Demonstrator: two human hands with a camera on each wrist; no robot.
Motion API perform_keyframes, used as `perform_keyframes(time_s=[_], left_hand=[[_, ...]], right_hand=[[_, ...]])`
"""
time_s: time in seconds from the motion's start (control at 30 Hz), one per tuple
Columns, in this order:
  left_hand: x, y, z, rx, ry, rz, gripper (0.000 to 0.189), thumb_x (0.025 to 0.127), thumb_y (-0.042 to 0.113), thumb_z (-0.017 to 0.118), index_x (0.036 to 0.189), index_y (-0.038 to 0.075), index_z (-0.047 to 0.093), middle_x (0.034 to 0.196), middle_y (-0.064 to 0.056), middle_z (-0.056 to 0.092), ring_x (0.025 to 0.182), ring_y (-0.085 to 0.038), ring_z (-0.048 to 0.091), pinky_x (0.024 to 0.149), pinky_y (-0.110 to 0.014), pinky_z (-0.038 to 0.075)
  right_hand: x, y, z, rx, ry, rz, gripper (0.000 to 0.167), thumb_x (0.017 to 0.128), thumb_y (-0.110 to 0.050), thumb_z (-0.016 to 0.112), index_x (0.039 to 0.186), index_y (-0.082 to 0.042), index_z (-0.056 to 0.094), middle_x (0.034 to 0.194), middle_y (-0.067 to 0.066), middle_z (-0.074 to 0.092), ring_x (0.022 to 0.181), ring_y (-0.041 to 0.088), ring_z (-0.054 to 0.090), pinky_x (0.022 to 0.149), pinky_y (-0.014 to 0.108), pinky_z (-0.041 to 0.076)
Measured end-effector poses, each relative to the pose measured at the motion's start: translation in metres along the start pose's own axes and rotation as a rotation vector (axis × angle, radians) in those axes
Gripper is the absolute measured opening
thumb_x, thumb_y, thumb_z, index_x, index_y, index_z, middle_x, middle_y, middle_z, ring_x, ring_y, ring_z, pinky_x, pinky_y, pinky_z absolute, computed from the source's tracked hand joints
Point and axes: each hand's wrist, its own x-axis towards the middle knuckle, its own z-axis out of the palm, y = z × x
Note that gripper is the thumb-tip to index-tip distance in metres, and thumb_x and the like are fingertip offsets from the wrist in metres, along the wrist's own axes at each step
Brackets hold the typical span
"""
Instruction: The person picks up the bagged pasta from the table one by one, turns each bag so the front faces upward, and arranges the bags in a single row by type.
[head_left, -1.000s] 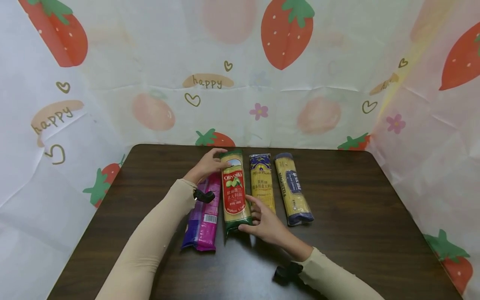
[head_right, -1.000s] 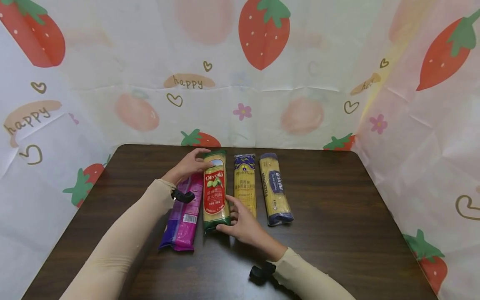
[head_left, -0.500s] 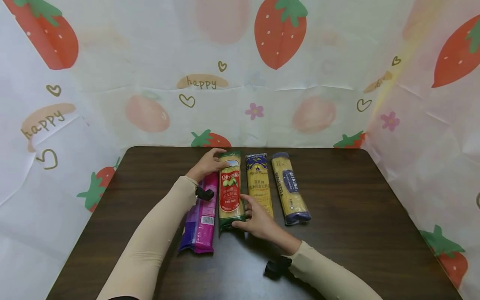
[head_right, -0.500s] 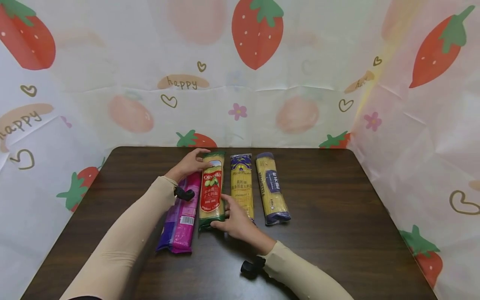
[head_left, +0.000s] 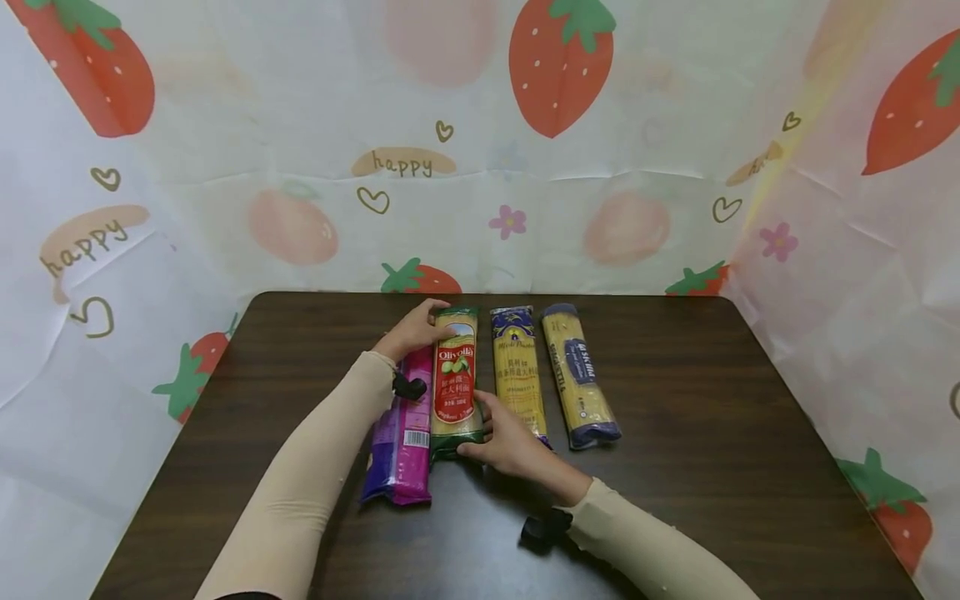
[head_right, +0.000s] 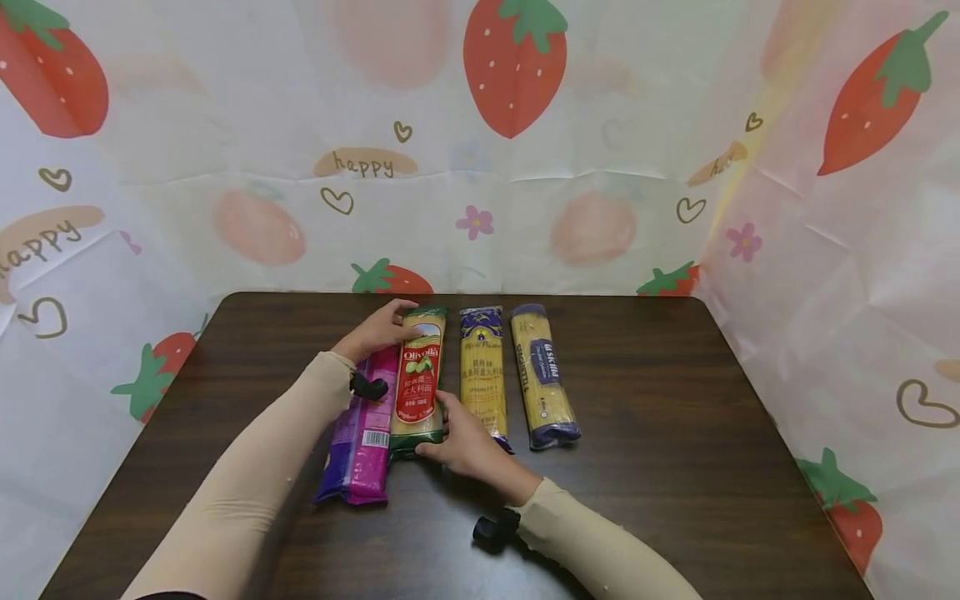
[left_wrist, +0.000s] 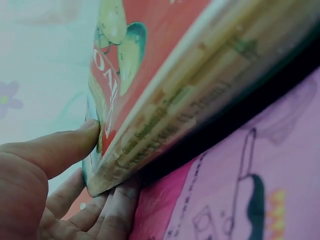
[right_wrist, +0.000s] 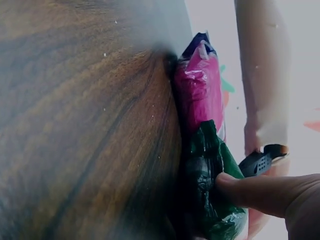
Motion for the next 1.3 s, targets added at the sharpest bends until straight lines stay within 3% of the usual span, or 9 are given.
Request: perform_keyframes(time_s=[0.1, 0.33, 0.63, 0.9, 1.13, 1.3], left_hand=[[-0.001, 0.002, 0.001, -0.014, -0.015, -0.010, 0.068, 0.108, 0.018, 0.068, 0.165, 0.003, 0.034, 0.129, -0.029, 0.060, 0.106, -0.035, 0.065, 0.096, -0.050, 0.055], [-0.002, -0.001, -0.002, -0.091, -0.054, -0.033, 0.071, 0.109, 0.019, 0.067, 0.168, 0.006, 0.029, 0.159, -0.036, 0.037, 0.135, -0.048, 0.053, 0.111, -0.059, 0.046], [-0.004, 0.003, -0.001, -0.067, -0.059, -0.015, 0.069, 0.109, 0.020, 0.066, 0.167, 0.006, 0.031, 0.153, -0.035, 0.043, 0.118, -0.038, 0.063, 0.100, -0.050, 0.055], [-0.006, 0.001, 0.002, -0.085, -0.037, -0.017, 0.069, 0.110, 0.017, 0.065, 0.168, 0.005, 0.030, 0.148, -0.034, 0.048, 0.116, -0.041, 0.064, 0.100, -0.052, 0.055], [-0.009, -0.007, 0.001, -0.093, -0.030, 0.008, 0.070, 0.110, 0.019, 0.065, 0.168, 0.005, 0.030, 0.151, -0.032, 0.048, 0.128, -0.044, 0.059, 0.105, -0.055, 0.051], [-0.017, -0.006, -0.008, -0.066, -0.020, 0.024, 0.060, 0.110, 0.019, 0.065, 0.163, 0.004, 0.041, 0.156, -0.030, 0.047, 0.138, -0.045, 0.055, 0.113, -0.056, 0.048]], right_hand=[[-0.001, -0.001, 0.000, -0.019, -0.001, 0.010, 0.094, 0.091, -0.010, 0.088, 0.165, 0.002, 0.031, 0.120, 0.019, 0.066, 0.108, 0.031, 0.069, 0.092, 0.046, 0.061], [-0.004, -0.004, -0.001, -0.066, -0.007, -0.006, 0.095, 0.093, -0.010, 0.086, 0.165, 0.008, 0.027, 0.135, 0.029, 0.061, 0.117, 0.039, 0.068, 0.095, 0.046, 0.061], [-0.010, -0.007, 0.003, -0.260, 0.052, -0.034, 0.095, 0.093, -0.019, 0.087, 0.164, 0.009, 0.031, 0.146, 0.031, 0.051, 0.132, 0.041, 0.056, 0.113, 0.056, 0.048], [-0.013, -0.010, 0.004, -0.287, 0.054, -0.042, 0.094, 0.095, -0.021, 0.086, 0.166, 0.005, 0.030, 0.147, 0.026, 0.047, 0.130, 0.036, 0.055, 0.109, 0.052, 0.051], [-0.019, -0.015, 0.004, -0.381, 0.044, -0.119, 0.091, 0.094, -0.027, 0.087, 0.164, 0.005, 0.038, 0.148, 0.024, 0.045, 0.130, 0.034, 0.053, 0.107, 0.051, 0.052], [-0.024, -0.019, 0.006, -0.446, 0.054, -0.163, 0.083, 0.095, -0.032, 0.086, 0.160, 0.001, 0.046, 0.151, 0.020, 0.046, 0.137, 0.034, 0.048, 0.111, 0.053, 0.049]])
